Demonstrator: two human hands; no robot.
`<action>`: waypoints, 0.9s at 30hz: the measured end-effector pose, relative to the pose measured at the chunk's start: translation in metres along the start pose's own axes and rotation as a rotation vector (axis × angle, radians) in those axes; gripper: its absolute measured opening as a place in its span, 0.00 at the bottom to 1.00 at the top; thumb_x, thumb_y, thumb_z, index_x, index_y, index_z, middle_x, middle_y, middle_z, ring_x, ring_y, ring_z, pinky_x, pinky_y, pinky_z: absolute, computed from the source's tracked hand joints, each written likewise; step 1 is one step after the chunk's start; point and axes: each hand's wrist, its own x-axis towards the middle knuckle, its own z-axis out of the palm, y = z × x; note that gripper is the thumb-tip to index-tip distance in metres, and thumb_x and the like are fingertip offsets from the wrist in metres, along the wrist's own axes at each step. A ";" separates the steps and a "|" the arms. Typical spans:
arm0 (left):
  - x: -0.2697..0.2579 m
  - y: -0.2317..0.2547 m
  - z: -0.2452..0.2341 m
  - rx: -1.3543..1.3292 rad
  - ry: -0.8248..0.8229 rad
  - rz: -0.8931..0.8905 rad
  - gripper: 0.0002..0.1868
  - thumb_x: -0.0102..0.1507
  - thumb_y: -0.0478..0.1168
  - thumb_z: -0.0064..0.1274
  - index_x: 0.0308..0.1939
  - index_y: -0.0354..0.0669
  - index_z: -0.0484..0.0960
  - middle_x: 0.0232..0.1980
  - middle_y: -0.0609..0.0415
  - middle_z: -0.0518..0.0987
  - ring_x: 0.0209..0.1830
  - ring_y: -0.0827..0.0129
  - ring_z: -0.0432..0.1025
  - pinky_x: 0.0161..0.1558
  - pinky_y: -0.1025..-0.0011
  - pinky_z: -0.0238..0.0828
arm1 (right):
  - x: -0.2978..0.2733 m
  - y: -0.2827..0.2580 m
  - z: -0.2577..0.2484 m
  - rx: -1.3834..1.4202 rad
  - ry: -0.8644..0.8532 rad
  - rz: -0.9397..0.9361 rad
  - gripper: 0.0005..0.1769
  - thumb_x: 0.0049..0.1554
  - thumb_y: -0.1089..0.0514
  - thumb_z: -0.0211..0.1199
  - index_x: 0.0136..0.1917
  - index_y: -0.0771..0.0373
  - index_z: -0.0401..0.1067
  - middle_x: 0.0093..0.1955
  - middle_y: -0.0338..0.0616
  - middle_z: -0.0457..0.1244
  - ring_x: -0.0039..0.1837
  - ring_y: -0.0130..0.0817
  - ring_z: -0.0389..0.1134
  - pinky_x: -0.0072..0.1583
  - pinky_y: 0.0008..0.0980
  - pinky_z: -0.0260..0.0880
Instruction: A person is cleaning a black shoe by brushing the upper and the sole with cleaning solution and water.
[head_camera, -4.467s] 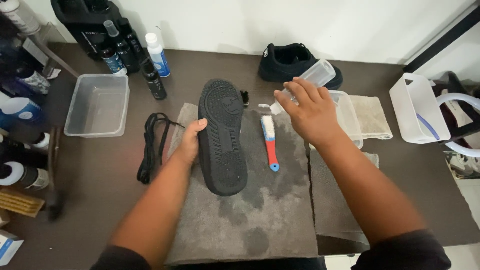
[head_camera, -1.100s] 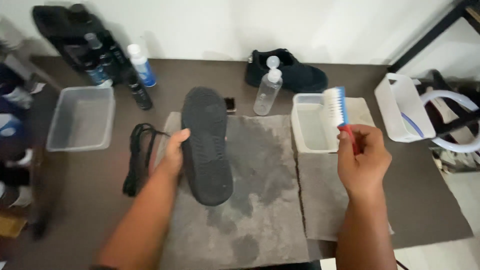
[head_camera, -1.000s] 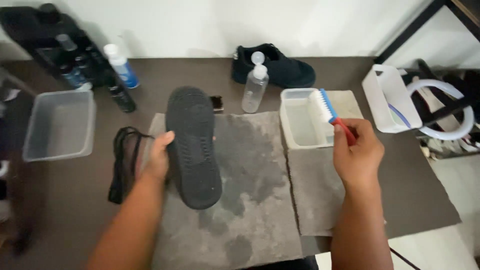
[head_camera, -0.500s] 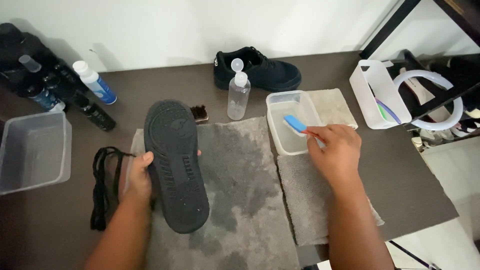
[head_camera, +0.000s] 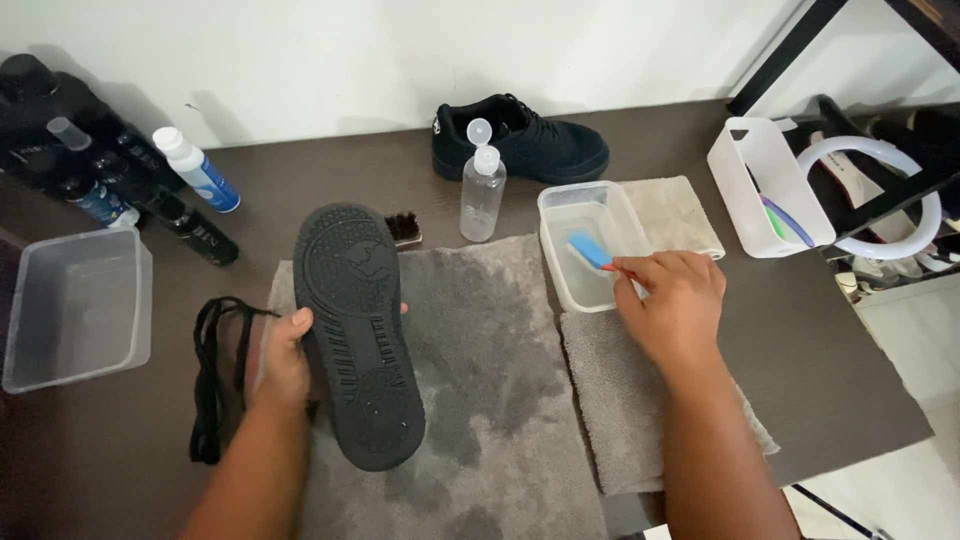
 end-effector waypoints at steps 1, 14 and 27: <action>0.002 0.003 0.004 0.029 0.010 0.008 0.24 0.66 0.47 0.41 0.63 0.40 0.72 0.69 0.35 0.72 0.59 0.44 0.72 0.64 0.38 0.65 | 0.000 0.000 0.001 -0.007 0.008 0.002 0.11 0.50 0.53 0.71 0.47 0.39 0.84 0.39 0.32 0.69 0.56 0.39 0.71 0.68 0.40 0.60; -0.064 0.013 0.152 0.425 0.242 0.288 0.24 0.77 0.53 0.27 0.53 0.47 0.79 0.60 0.42 0.81 0.54 0.58 0.77 0.66 0.52 0.67 | 0.001 -0.007 -0.010 -0.086 -0.004 -0.031 0.09 0.52 0.50 0.70 0.47 0.36 0.83 0.37 0.29 0.68 0.54 0.39 0.72 0.68 0.47 0.61; -0.092 -0.028 0.137 0.186 -0.568 0.073 0.52 0.66 0.62 0.62 0.79 0.35 0.52 0.78 0.42 0.61 0.76 0.53 0.60 0.75 0.50 0.57 | -0.006 -0.001 0.003 -0.109 0.036 -0.131 0.09 0.60 0.52 0.66 0.50 0.40 0.85 0.41 0.23 0.70 0.54 0.35 0.73 0.61 0.41 0.64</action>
